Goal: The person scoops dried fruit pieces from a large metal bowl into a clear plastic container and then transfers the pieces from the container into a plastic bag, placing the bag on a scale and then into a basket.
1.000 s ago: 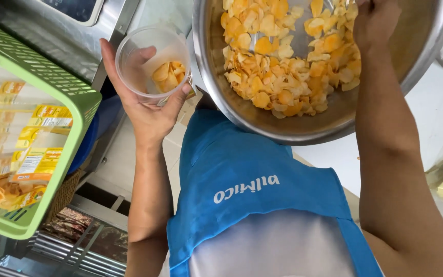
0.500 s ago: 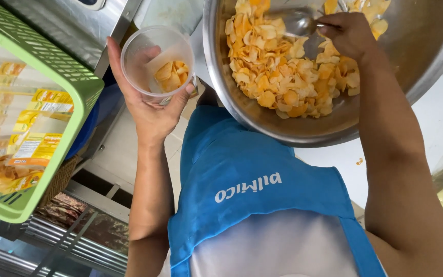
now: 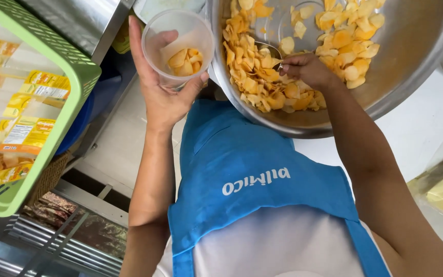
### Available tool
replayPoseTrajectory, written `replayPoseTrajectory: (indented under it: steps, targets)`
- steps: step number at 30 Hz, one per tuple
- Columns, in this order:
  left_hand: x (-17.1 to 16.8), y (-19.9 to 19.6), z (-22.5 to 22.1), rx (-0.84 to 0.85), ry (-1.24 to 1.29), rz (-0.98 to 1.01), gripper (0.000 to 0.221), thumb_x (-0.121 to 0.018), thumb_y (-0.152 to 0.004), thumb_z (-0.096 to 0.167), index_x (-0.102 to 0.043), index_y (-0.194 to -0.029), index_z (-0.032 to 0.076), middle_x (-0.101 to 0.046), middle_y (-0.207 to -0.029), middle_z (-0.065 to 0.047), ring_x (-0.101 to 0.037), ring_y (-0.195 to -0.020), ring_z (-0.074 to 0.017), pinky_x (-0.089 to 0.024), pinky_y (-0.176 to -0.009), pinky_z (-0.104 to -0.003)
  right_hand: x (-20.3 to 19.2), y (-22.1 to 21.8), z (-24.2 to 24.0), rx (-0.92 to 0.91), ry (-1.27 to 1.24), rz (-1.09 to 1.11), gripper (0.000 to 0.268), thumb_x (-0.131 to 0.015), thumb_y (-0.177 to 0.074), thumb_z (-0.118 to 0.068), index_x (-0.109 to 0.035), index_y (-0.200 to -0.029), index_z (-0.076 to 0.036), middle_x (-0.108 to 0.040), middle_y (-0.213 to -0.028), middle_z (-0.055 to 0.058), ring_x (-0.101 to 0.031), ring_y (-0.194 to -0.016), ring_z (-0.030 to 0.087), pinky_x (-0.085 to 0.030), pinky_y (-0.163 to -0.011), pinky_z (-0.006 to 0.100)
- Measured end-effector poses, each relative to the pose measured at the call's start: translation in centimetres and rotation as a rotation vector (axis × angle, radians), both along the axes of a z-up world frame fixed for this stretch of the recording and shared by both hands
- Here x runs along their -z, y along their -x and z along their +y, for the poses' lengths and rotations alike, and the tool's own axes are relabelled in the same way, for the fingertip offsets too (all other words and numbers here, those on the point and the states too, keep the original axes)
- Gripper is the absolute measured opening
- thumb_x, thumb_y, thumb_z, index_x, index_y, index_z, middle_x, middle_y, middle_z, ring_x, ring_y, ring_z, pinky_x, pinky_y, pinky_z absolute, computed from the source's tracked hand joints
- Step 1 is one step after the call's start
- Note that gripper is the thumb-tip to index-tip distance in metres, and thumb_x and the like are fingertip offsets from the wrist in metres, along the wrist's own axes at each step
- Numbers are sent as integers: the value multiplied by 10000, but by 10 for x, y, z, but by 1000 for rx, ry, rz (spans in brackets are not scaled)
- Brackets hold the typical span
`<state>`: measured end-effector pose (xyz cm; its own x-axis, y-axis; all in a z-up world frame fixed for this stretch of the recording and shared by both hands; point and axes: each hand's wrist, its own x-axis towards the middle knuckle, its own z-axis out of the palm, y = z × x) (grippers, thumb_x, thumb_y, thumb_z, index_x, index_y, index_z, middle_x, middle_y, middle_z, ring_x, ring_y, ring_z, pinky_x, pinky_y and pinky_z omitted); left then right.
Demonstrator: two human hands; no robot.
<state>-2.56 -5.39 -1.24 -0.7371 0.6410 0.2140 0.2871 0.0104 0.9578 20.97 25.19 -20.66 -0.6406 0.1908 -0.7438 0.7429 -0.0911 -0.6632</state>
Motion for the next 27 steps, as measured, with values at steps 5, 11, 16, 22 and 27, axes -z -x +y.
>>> replayPoseTrajectory:
  steps: [5, 11, 16, 22, 27]
  targets:
    - [1, 3, 6, 35, 1, 65, 1150, -935, -999, 187, -43, -1709, 337, -579, -1502, -208, -576, -1454, -275, -512, -1234, -400, 8, -25, 8, 205, 158, 9, 285, -702, -985, -151, -685, -1257, -68, -679, -1007, 36, -644, -921, 159, -573, -915, 295]
    - [11, 13, 21, 115, 73, 220, 1153, -925, -1016, 190, -10, -1710, 283, -446, -1644, -128, -607, -1473, -298, -529, -1246, -445, -100, -50, 39, 159, -152, 16, 314, -669, -1002, -162, -668, -1306, -83, -697, -1180, 61, -663, -1049, 181, -558, -1010, 300]
    - [44, 16, 56, 187, 114, 380, 1194, -889, -937, 231, 27, -1703, 242, -487, -1559, -159, -554, -1355, -295, -544, -1094, -435, -218, -77, 82, -17, -368, 334, 263, -607, -1098, -8, -639, -1356, 31, -690, -1178, 181, -663, -1043, 217, -570, -1033, 358]
    - [52, -11, 107, 297, 1, 562, 1233, -874, -969, 257, 128, -1688, 244, -496, -1574, -36, -580, -1409, -234, -471, -1303, -466, -371, 10, 32, -214, -730, 117, 188, -615, -1228, -7, -727, -1380, 0, -711, -996, 129, -623, -841, 168, -442, -734, 267]
    - [69, -22, 111, 334, 24, 440, 1230, -914, -1002, 306, 75, -1725, 198, -78, -1812, -42, -578, -1494, -359, -536, -1282, -524, -387, 30, 18, -860, -1317, 66, 184, -657, -1267, -218, -783, -1179, -117, -619, -644, 53, -535, -543, 218, -418, -601, 342]
